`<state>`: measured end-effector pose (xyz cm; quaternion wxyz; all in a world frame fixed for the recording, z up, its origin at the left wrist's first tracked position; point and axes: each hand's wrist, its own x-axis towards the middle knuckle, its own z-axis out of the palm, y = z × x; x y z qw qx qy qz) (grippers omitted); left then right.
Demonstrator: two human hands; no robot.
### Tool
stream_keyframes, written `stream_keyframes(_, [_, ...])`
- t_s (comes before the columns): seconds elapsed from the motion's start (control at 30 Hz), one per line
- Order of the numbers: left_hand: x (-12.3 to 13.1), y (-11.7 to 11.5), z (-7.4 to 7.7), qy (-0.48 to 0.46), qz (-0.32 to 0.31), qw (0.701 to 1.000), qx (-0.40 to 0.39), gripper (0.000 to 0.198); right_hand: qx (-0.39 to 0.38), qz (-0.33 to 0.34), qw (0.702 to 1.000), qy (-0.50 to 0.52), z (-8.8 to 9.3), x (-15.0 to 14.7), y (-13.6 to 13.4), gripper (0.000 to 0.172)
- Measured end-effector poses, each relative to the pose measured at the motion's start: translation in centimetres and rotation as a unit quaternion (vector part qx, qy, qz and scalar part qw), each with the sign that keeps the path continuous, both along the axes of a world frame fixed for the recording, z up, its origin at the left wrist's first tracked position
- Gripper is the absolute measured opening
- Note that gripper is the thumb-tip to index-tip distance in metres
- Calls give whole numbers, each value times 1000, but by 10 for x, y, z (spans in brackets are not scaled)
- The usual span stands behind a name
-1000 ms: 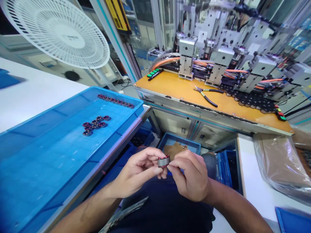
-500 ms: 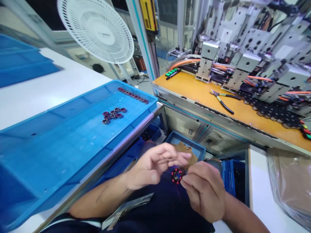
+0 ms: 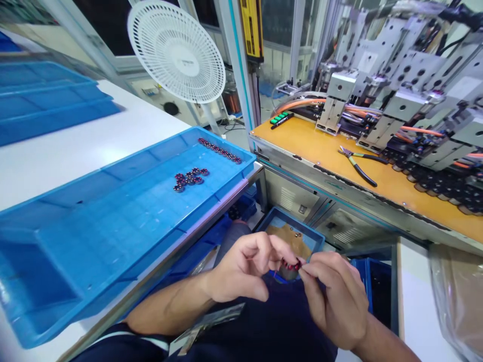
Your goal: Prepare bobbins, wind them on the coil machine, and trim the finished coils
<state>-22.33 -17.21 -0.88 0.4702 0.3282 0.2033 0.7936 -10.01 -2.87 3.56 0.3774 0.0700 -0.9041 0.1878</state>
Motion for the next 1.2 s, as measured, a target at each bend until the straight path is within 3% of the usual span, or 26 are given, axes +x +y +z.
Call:
stream_keyframes(0.07, [-1, 1, 1, -43, 0, 999, 12, 33, 6, 28, 1000, -2, 4, -2, 1, 9])
stream_keyframes(0.13, [-2, 1, 3, -64, -6, 998, -27, 34, 14, 55, 998, -1, 7, -2, 1, 10])
stream_keyframes(0.27, [-4, 1, 4, 20, -110, 982, -153, 47, 15, 88, 996, 19, 5, -2, 2, 12])
stream_keyframes(0.33, [-4, 0, 5, 63, -140, 972, -177, 42, 19, 84, 996, 22, 0, -2, 2, 12])
stream_keyframes(0.5, [1, -2, 6, 85, -32, 983, -162, 16, 1, 25, 1000, 18, -7, -1, 2, 10])
stream_keyframes(0.63, [3, 0, 4, 54, 24, 995, -76, 20, -53, -1, 999, 11, -4, -1, 1, 8])
stream_keyframes(0.73, [1, 2, 4, 5, 31, 999, -14, 23, -70, 25, 997, 18, -1, -1, 1, 9])
stream_keyframes(0.8, [-1, 5, 5, -9, 11, 999, -45, 32, -61, 53, 996, 25, 1, -2, 2, 9])
stream_keyframes(0.9, [-1, 9, 6, 18, -75, 987, -141, 42, -56, 79, 995, 27, 2, -1, 5, 9])
stream_keyframes(0.97, [-1, 10, 6, 38, -119, 979, -163, 41, -59, 80, 995, 17, 3, -1, 6, 9])
stream_keyframes(1.03, [0, 9, 4, 55, -104, 981, -157, 31, -56, 71, 996, 6, 4, 0, 7, 7])
stream_keyframes(1.2, [2, 9, 2, 78, 19, 989, -126, 12, -80, 12, 997, -9, 3, 0, 6, 9])
